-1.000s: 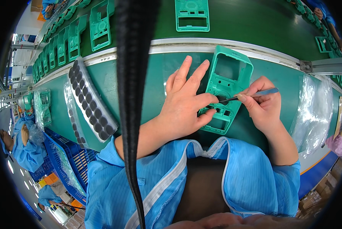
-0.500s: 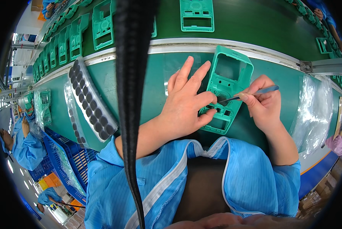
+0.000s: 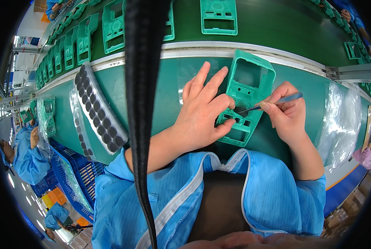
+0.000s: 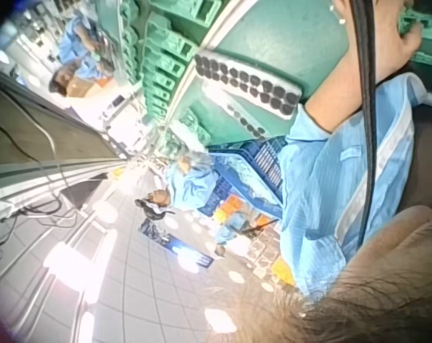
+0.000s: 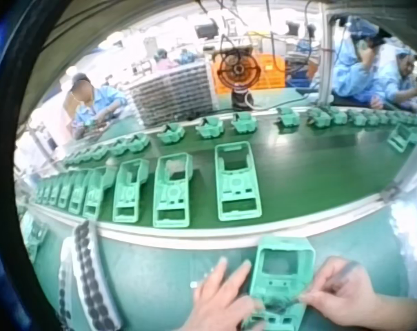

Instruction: The person installs black circular components into green plastic device housings by hand on an electronics assembly line.

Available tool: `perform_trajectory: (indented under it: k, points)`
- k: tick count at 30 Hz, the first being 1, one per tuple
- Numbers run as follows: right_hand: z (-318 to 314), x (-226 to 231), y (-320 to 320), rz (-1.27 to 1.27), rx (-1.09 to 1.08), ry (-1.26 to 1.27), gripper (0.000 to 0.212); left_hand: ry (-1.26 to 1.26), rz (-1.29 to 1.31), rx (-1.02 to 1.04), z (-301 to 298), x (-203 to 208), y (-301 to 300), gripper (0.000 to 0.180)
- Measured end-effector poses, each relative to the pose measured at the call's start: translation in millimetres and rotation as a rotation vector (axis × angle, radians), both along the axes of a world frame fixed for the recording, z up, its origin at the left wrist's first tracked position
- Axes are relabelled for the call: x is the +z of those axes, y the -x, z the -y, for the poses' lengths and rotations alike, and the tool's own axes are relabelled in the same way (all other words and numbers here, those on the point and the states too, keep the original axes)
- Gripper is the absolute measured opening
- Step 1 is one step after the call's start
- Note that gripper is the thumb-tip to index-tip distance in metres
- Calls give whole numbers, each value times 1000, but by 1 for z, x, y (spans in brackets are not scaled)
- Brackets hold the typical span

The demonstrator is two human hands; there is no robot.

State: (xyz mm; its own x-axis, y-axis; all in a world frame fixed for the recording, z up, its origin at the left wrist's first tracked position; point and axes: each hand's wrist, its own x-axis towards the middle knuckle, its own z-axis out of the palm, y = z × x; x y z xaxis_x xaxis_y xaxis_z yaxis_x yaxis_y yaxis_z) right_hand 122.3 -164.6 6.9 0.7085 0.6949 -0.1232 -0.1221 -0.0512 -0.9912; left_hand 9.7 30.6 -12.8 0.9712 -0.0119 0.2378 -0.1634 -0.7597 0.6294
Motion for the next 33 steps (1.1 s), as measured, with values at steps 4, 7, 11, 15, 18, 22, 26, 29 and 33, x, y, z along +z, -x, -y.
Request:
perform_trajectory:
  k: [4, 7, 11, 15, 18, 22, 26, 29, 33]
  points:
    - [0, -1, 1, 13, -10, 0, 16, 3, -5, 1, 0, 0, 0, 32]
    - [-1, -1, 2, 20, -12, 14, 16, 8, -4, 1, 0, 0, 0, 32]
    - [-1, -2, 1, 25, -9, 10, 16, 13, -9, 2, 0, 0, -1, 32]
    - [-1, -1, 2, 23, -10, 8, 16, 13, -5, 1, 0, 0, 1, 30]
    - [-1, -1, 2, 25, -11, 11, 16, 11, -3, -4, 0, 0, 0, 27]
    - [-1, -1, 2, 28, -16, 9, 16, -4, -18, -11, 0, 1, 1, 23]
    - [-1, -2, 3, 33, -16, 11, 16, 2, 7, -7, 1, 2, 1, 20]
    - [0, -3, 3, 48, 4, 29, 16, -9, 5, -5, 1, 2, 1, 18]
    - [-2, -2, 5, 84, -22, 19, 16, -16, -2, -7, 1, 2, 1, 16]
